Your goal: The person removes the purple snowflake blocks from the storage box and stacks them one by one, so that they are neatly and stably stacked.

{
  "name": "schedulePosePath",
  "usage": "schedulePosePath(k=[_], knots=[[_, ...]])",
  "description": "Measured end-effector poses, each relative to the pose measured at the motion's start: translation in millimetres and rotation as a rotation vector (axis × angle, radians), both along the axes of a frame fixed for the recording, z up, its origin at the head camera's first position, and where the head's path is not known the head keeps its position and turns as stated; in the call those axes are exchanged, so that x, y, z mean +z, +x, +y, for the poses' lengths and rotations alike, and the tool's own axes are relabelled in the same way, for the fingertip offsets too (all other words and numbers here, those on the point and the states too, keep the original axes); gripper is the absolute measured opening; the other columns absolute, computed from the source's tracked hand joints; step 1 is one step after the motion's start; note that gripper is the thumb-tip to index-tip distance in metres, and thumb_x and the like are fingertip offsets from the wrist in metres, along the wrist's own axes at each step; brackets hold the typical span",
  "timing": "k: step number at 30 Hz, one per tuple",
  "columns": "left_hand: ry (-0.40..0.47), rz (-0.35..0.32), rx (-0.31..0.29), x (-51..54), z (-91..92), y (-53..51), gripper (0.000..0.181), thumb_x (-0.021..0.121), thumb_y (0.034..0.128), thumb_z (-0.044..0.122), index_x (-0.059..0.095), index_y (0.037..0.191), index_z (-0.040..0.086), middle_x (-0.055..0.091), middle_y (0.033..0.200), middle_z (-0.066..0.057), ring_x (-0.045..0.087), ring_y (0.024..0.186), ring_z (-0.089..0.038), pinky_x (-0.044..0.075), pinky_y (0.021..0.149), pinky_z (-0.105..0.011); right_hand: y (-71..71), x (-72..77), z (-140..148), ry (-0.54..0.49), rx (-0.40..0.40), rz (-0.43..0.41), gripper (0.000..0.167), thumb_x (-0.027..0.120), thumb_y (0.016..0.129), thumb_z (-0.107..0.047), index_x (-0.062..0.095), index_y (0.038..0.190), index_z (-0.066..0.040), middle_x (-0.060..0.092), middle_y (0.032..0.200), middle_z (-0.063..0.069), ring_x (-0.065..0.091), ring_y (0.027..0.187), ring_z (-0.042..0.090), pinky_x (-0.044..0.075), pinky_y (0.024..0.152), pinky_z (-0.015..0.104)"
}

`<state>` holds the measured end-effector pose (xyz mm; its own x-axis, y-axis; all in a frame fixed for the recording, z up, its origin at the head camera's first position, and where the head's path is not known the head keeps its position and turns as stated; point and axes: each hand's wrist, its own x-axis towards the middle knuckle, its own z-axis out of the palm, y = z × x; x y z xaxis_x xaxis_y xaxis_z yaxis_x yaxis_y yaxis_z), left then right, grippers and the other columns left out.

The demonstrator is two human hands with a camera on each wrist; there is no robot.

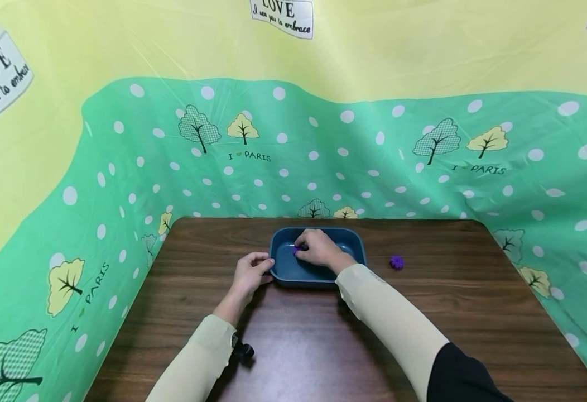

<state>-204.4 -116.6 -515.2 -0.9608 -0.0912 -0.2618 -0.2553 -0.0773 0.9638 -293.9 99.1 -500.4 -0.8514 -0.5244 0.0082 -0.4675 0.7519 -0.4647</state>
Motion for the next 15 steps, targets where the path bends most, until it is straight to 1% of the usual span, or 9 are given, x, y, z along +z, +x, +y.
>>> schedulePosePath(k=[6,12,15], knots=[[-0.002,0.005,0.007,0.7,0.5,-0.1,0.027,0.071,0.0949,0.006,0.067,0.118,-0.005,0.063,0.093,-0.006,0.066,0.080,-0.014,0.066,0.079,-0.044,0.4,3.0,9,-0.065,0.019,0.030,0.024,0.080,0.090,-0.022,0.078,0.111,-0.010,0.070,0.109,0.003,0.066,0.095,0.016,0.060,0.085,0.034],[-0.013,-0.001,0.003,-0.1,0.6,0.3,0.027,0.071,0.0952,0.007,0.067,0.120,-0.004,0.063,0.096,-0.008,0.066,0.082,-0.014,0.066,0.079,-0.043,4.2,8.5,17,-0.085,0.015,0.023,0.025,0.080,0.091,-0.023,0.078,0.113,-0.012,0.069,0.108,0.002,0.064,0.092,0.014,0.060,0.082,0.032],[-0.008,-0.005,0.002,-0.4,0.8,1.0,0.027,0.072,0.0948,0.007,0.067,0.119,-0.004,0.063,0.096,-0.008,0.066,0.082,-0.015,0.066,0.079,-0.043,7.8,11.1,22,-0.113,0.007,0.020,0.025,0.079,0.092,-0.023,0.077,0.114,-0.011,0.068,0.108,0.002,0.064,0.092,0.014,0.060,0.081,0.032]])
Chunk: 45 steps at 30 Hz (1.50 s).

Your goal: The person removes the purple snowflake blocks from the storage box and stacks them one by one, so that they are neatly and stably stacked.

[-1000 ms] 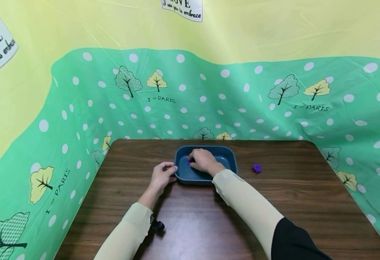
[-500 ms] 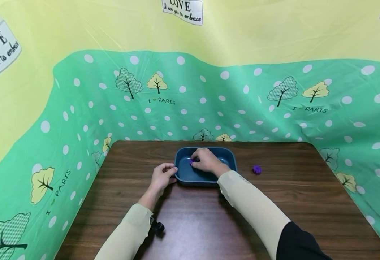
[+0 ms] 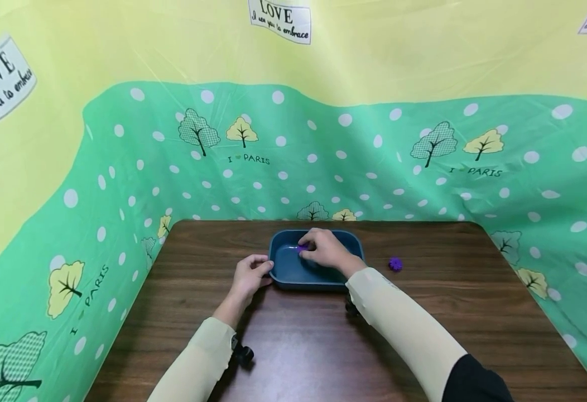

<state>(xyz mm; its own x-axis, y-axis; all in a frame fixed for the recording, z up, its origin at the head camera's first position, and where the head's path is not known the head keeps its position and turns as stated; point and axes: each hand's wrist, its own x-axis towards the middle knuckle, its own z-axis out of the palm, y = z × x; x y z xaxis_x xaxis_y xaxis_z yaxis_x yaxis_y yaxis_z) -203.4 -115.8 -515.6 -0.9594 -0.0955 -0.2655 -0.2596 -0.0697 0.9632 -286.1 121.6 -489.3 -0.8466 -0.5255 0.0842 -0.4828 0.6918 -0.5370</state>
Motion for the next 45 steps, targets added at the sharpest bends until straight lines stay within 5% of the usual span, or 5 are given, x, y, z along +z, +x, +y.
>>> schedulePosePath(k=[21,45], knots=[[0.007,0.008,-0.012,-3.3,-0.8,-1.2,0.030,0.071,0.0952,0.007,0.065,0.122,-0.007,0.065,0.095,-0.007,0.067,0.084,-0.018,0.066,0.074,-0.038,18.6,5.2,50,-0.194,-0.036,0.132,0.016,0.081,0.090,-0.016,0.080,0.104,-0.009,0.072,0.107,0.001,0.067,0.093,0.018,0.060,0.075,0.036],[0.017,0.000,-0.023,-5.5,-3.4,-5.1,0.031,0.072,0.0957,0.009,0.066,0.123,-0.005,0.065,0.097,-0.008,0.068,0.084,-0.016,0.066,0.076,-0.038,36.5,12.1,125,-0.224,-0.150,0.241,0.014,0.081,0.088,-0.012,0.080,0.102,-0.011,0.072,0.105,0.001,0.065,0.083,0.017,0.057,0.067,0.029]])
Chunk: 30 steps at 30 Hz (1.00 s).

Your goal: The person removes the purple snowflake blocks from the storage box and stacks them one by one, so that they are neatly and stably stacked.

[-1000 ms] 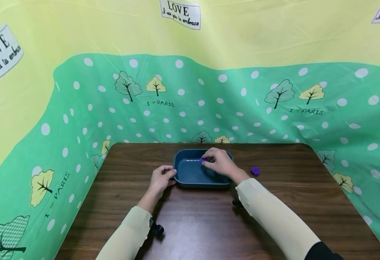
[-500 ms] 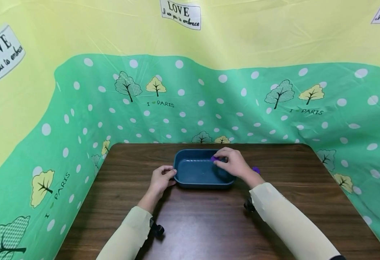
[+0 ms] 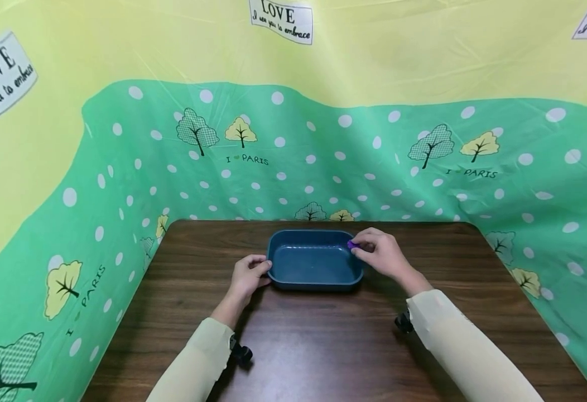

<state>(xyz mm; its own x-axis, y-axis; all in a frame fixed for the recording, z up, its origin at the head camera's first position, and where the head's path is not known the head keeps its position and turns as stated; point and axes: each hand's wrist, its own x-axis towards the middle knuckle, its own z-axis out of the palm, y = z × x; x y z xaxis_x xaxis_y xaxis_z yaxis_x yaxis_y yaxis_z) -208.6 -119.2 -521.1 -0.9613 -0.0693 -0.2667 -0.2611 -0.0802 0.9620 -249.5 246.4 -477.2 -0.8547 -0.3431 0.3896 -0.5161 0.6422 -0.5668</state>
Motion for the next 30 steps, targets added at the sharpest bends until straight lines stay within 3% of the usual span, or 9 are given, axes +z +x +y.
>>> schedulePosePath(k=[7,15,27,30], knots=[[0.001,0.012,0.003,1.1,0.8,1.2,0.030,0.071,0.0962,0.008,0.066,0.122,-0.005,0.066,0.097,-0.008,0.067,0.083,-0.012,0.066,0.077,-0.039,7.7,-6.0,18,-0.002,-0.039,0.030,0.013,0.080,0.088,-0.008,0.080,0.101,-0.007,0.073,0.106,0.007,0.068,0.085,0.025,0.058,0.066,0.036],[0.013,0.007,0.004,1.3,1.2,3.3,0.032,0.071,0.0957,0.007,0.065,0.124,-0.006,0.066,0.097,-0.008,0.068,0.085,-0.015,0.066,0.078,-0.040,16.6,-12.2,42,0.019,-0.113,0.027,0.015,0.080,0.088,-0.007,0.080,0.103,-0.005,0.072,0.108,0.007,0.069,0.092,0.022,0.060,0.072,0.034],[0.015,0.006,0.001,3.5,2.4,6.0,0.031,0.070,0.0965,0.008,0.065,0.124,-0.006,0.066,0.097,-0.007,0.068,0.089,-0.017,0.066,0.079,-0.040,24.9,-28.2,79,0.047,-0.203,-0.003,0.014,0.079,0.091,-0.011,0.080,0.104,-0.004,0.073,0.110,0.011,0.069,0.094,0.027,0.056,0.072,0.018],[0.015,0.003,0.006,3.3,3.0,5.9,0.030,0.070,0.0964,0.007,0.065,0.123,-0.005,0.066,0.097,-0.007,0.067,0.087,-0.015,0.066,0.078,-0.039,28.2,-30.4,86,0.064,-0.226,-0.027,0.016,0.078,0.093,-0.013,0.079,0.105,-0.004,0.072,0.112,0.011,0.068,0.098,0.030,0.059,0.077,0.028]])
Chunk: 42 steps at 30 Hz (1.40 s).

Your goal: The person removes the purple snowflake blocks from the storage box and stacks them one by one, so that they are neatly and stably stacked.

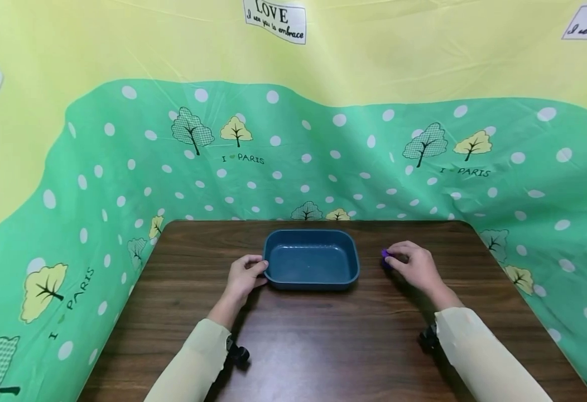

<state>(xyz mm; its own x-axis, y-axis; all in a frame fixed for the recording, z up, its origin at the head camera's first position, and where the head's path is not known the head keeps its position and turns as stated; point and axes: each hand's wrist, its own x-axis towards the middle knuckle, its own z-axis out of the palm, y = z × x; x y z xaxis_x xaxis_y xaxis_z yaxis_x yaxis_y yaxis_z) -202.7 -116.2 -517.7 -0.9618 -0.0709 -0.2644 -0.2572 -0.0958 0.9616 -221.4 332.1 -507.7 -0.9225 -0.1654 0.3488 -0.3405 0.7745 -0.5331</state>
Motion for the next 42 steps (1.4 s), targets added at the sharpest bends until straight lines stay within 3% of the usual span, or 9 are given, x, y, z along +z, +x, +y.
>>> schedulePosePath(k=[3,6,12,19,28,42], knots=[[-0.002,-0.001,0.000,-0.6,-0.1,-0.2,0.029,0.070,0.0965,0.008,0.065,0.123,-0.004,0.066,0.097,-0.007,0.067,0.086,-0.014,0.066,0.078,-0.039,2.3,-3.0,4,0.022,-0.018,-0.013,0.017,0.076,0.094,-0.014,0.079,0.106,-0.004,0.072,0.112,0.013,0.068,0.102,0.032,0.059,0.083,0.047],[-0.005,0.000,0.001,-0.9,0.0,-0.5,0.029,0.070,0.0966,0.008,0.065,0.123,-0.005,0.066,0.098,-0.007,0.067,0.085,-0.013,0.066,0.079,-0.039,3.1,-6.6,8,0.026,-0.030,-0.028,0.017,0.076,0.094,-0.014,0.078,0.106,-0.003,0.071,0.112,0.014,0.068,0.102,0.035,0.057,0.085,0.055],[-0.008,0.002,0.003,-0.7,-0.1,-1.9,0.031,0.071,0.0963,0.009,0.065,0.123,-0.005,0.066,0.098,-0.008,0.067,0.086,-0.013,0.065,0.081,-0.042,2.7,-12.6,12,0.032,-0.040,-0.045,0.016,0.077,0.093,-0.014,0.078,0.106,-0.004,0.072,0.111,0.013,0.068,0.102,0.034,0.058,0.086,0.055],[-0.008,0.005,0.001,-0.4,-0.4,-2.1,0.031,0.072,0.0962,0.010,0.066,0.123,-0.004,0.066,0.098,-0.007,0.066,0.087,-0.014,0.065,0.084,-0.045,2.7,-16.7,11,0.052,-0.018,-0.006,0.015,0.078,0.092,-0.015,0.079,0.105,-0.007,0.073,0.110,0.009,0.069,0.100,0.031,0.058,0.083,0.048],[-0.009,-0.010,-0.011,3.4,-0.9,0.7,0.035,0.071,0.0973,0.011,0.064,0.127,-0.005,0.065,0.100,-0.007,0.066,0.091,-0.016,0.063,0.090,-0.049,3.2,-18.4,10,0.053,0.007,-0.022,0.018,0.077,0.092,-0.012,0.078,0.108,-0.004,0.072,0.114,0.012,0.067,0.106,0.036,0.057,0.089,0.058],[-0.017,-0.006,-0.003,-0.1,-0.4,0.4,0.032,0.071,0.0964,0.010,0.065,0.124,-0.005,0.066,0.100,-0.009,0.067,0.089,-0.016,0.064,0.085,-0.044,3.4,-19.9,8,0.056,0.002,-0.067,0.019,0.077,0.092,-0.010,0.078,0.110,-0.003,0.070,0.119,0.015,0.065,0.112,0.040,0.053,0.096,0.061]])
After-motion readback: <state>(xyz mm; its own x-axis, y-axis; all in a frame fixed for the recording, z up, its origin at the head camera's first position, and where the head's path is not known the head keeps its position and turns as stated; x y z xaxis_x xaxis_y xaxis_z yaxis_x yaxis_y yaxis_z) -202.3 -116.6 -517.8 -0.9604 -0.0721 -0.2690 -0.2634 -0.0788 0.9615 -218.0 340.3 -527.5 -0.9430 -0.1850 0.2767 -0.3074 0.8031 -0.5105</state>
